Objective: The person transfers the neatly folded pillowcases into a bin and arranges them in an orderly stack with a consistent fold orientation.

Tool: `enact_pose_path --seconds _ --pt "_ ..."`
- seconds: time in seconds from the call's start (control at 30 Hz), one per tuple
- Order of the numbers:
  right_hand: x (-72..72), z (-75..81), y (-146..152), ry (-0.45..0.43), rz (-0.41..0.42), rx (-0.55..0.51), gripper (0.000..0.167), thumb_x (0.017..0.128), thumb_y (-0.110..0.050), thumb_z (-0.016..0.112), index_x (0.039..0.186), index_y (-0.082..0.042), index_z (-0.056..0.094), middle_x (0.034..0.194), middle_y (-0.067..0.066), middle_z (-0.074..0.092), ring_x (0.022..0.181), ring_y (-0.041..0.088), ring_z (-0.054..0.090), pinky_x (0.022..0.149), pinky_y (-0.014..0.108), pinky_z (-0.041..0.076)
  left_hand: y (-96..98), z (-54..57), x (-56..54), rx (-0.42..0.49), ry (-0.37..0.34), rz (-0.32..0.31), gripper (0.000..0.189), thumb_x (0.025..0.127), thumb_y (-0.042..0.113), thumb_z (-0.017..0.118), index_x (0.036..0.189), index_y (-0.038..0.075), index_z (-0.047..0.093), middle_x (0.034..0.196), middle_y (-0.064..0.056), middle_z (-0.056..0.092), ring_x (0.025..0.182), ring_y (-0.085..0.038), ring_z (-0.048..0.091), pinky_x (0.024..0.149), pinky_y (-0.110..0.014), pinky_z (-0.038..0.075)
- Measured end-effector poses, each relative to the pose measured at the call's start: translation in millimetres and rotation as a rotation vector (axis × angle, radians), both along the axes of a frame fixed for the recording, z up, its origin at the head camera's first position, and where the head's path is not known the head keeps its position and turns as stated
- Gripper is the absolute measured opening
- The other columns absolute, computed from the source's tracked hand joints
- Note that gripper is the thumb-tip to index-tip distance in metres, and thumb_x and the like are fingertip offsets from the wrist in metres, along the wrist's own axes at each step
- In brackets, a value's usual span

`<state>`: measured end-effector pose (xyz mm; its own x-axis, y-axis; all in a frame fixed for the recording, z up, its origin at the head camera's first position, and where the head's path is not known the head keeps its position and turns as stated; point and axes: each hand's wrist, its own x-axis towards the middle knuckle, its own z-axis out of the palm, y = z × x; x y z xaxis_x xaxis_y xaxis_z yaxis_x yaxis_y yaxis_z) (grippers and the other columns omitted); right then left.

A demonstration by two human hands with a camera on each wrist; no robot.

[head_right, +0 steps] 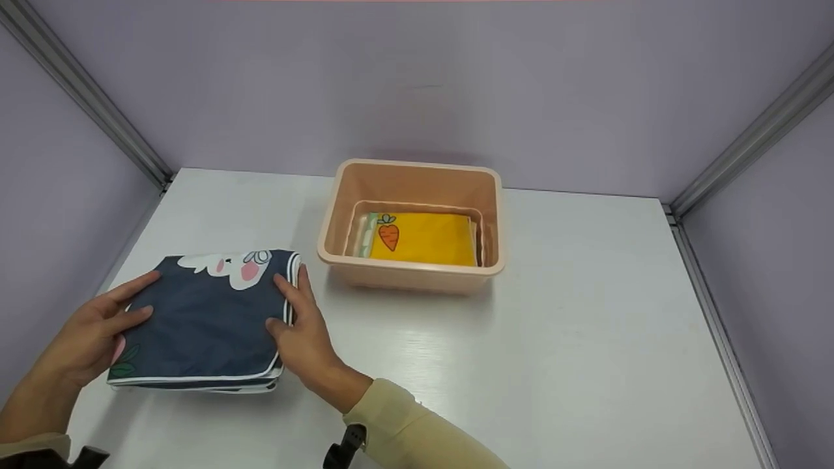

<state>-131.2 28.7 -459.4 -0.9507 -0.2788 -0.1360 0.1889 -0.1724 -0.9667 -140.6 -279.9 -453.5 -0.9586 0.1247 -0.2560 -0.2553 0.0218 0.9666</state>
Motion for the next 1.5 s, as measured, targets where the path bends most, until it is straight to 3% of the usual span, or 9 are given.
enact_pose_path --seconds 0.17,0.27,0.37,0.53,0.77,0.97,1.1,1.4,1.5 --pt "1.2 2.4 6.3 0.008 0.005 0.009 0.07 0.092 0.017 0.047 0.157 -0.007 0.039 0.172 0.007 0.001 0.157 0.026 -0.002 0.125 0.045 0.011 5.1 4.0 0.6 0.007 0.019 -0.019 0.066 0.101 0.006 0.061 0.16 0.008 0.031 0.17 -0.01 0.01 0.036 -0.007 0.048 0.04 -0.019 0.044" --pt "1.5 2.3 9.5 0.021 0.012 -0.003 0.07 0.092 0.018 0.046 0.158 -0.006 0.037 0.172 0.007 0.0 0.157 0.025 -0.002 0.125 0.045 0.01 8.3 6.0 0.9 0.018 0.02 -0.024 0.066 0.101 0.005 0.06 0.16 0.006 0.03 0.171 -0.011 0.009 0.047 -0.006 0.059 0.047 -0.019 0.05" --pt "1.7 1.9 12.2 0.017 0.014 -0.01 0.07 0.092 0.017 0.045 0.158 -0.006 0.036 0.172 0.006 -0.001 0.157 0.024 -0.003 0.125 0.044 0.009 11.0 7.3 0.6 0.024 0.012 -0.034 0.068 0.101 0.005 0.061 0.16 0.005 0.029 0.171 -0.01 0.007 0.081 0.001 0.069 0.069 -0.018 0.056" --pt "2.2 1.9 15.4 0.008 0.01 -0.015 0.07 0.092 0.016 0.047 0.157 -0.005 0.037 0.171 0.009 -0.001 0.157 0.027 0.0 0.124 0.046 0.014 14.1 8.6 0.2 0.024 0.01 -0.055 0.069 0.102 0.006 0.06 0.161 0.004 0.025 0.171 -0.01 0.003 0.12 0.004 0.057 0.093 -0.024 0.053" --pt "2.3 5.2 19.7 0.013 0.01 -0.036 0.069 0.092 0.017 0.047 0.157 -0.004 0.037 0.171 0.008 0.0 0.157 0.025 0.001 0.124 0.045 0.014 17.3 11.4 -0.2 0.029 0.026 -0.041 0.067 0.102 0.005 0.058 0.161 0.004 0.026 0.171 -0.012 0.007 0.074 -0.008 0.073 0.065 -0.021 0.057" --pt "4.4 9.7 22.9 0.013 0.012 -0.029 0.068 0.093 0.016 0.047 0.158 -0.006 0.037 0.172 0.008 0.0 0.157 0.026 0.0 0.125 0.046 0.013 19.2 14.2 -0.2 0.013 0.034 -0.035 0.066 0.102 0.005 0.059 0.161 0.006 0.028 0.17 -0.013 0.011 0.039 -0.008 0.054 0.041 -0.019 0.046" --pt "6.0 12.4 24.7 -0.004 0.0 0.002 0.067 0.095 0.014 0.047 0.157 -0.008 0.039 0.172 0.008 0.0 0.157 0.026 -0.002 0.125 0.044 0.011 20.6 17.2 0.9 0.024 0.037 -0.035 0.066 0.102 0.005 0.059 0.16 0.006 0.029 0.17 -0.014 0.011 0.038 -0.008 0.053 0.041 -0.018 0.046" --pt "8.6 19.1 29.8 -0.016 -0.006 0.009 0.066 0.095 0.014 0.047 0.157 -0.008 0.04 0.171 0.009 0.001 0.157 0.027 -0.001 0.125 0.045 0.012 26.2 23.9 3.3 0.048 0.03 -0.037 0.066 0.101 0.004 0.059 0.16 0.005 0.029 0.17 -0.014 0.01 0.073 -0.01 0.073 0.062 -0.02 0.056" --pt "9.5 20.8 32.0 -0.011 -0.004 -0.019 0.066 0.093 0.014 0.047 0.157 -0.005 0.039 0.171 0.01 0.0 0.157 0.027 -0.002 0.124 0.045 0.014 27.7 25.3 4.1 0.055 0.044 -0.045 0.067 0.101 0.003 0.059 0.16 0.004 0.027 0.17 -0.015 0.011 0.056 -0.012 0.069 0.052 -0.021 0.053"
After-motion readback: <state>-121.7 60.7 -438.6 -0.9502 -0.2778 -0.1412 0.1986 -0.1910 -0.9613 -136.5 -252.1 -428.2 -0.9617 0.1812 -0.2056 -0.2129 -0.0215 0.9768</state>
